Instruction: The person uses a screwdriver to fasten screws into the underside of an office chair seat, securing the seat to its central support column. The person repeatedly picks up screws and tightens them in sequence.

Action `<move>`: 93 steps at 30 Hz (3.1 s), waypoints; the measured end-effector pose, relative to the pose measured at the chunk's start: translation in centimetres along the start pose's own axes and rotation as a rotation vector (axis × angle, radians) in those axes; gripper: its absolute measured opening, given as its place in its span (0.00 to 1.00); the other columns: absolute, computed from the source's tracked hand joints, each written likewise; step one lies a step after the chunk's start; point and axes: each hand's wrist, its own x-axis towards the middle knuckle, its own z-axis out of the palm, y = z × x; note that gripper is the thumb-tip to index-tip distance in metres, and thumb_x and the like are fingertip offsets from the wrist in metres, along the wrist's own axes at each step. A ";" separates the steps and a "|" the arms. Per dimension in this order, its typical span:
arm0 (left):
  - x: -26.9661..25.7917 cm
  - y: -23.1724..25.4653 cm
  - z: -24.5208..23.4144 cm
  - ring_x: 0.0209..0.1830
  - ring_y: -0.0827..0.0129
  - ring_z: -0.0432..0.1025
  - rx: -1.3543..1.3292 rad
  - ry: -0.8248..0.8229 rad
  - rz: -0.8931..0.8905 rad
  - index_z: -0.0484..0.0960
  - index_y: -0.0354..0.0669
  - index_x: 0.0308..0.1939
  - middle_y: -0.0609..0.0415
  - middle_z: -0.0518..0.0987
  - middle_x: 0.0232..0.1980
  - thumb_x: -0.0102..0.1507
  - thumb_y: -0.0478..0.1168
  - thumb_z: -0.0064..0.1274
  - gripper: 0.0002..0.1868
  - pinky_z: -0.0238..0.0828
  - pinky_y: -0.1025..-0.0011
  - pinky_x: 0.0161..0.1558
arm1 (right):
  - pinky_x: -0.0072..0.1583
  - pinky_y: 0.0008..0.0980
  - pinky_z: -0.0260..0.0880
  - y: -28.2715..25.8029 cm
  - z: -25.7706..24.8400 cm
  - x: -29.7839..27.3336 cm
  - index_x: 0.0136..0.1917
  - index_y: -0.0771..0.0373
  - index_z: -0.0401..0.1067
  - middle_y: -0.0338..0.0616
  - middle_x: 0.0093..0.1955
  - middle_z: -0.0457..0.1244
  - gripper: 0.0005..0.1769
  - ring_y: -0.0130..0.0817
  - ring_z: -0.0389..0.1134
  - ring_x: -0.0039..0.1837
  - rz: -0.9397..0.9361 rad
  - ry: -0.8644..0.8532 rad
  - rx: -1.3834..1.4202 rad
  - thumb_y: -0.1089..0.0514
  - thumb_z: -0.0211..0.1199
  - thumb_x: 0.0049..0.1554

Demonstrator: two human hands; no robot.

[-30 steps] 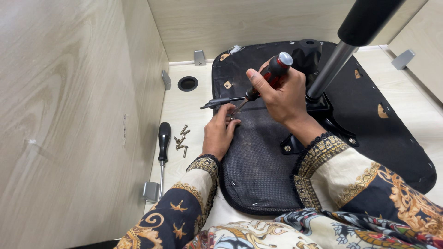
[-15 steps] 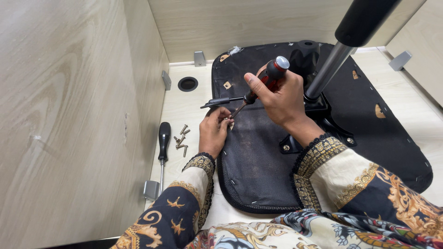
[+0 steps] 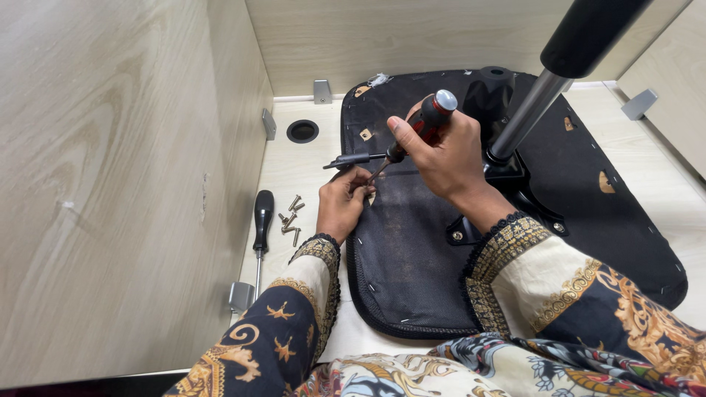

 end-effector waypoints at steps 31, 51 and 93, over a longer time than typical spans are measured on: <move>-1.0 0.8 0.3 0.45 0.74 0.83 -0.032 0.074 -0.101 0.87 0.41 0.47 0.54 0.88 0.46 0.62 0.26 0.55 0.12 0.81 0.77 0.51 | 0.40 0.24 0.70 1.7 -0.8 -2.5 0.39 0.60 0.74 0.36 0.29 0.65 0.18 0.25 0.69 0.33 0.132 0.131 0.042 0.46 0.67 0.64; -0.8 1.2 0.9 0.45 0.67 0.84 0.193 0.071 0.055 0.80 0.37 0.46 0.49 0.86 0.42 0.61 0.26 0.55 0.10 0.83 0.73 0.48 | 0.45 0.25 0.75 0.7 -1.4 -0.4 0.47 0.62 0.71 0.40 0.41 0.66 0.16 0.27 0.72 0.43 -0.076 0.121 -0.037 0.49 0.70 0.65; -0.7 0.9 0.9 0.46 0.67 0.84 0.161 0.056 -0.006 0.82 0.40 0.40 0.50 0.87 0.43 0.62 0.31 0.58 0.04 0.83 0.71 0.52 | 0.37 0.28 0.65 -1.6 -0.1 1.2 0.39 0.64 0.69 0.40 0.37 0.62 0.23 0.28 0.64 0.36 -0.150 0.002 -0.153 0.45 0.74 0.60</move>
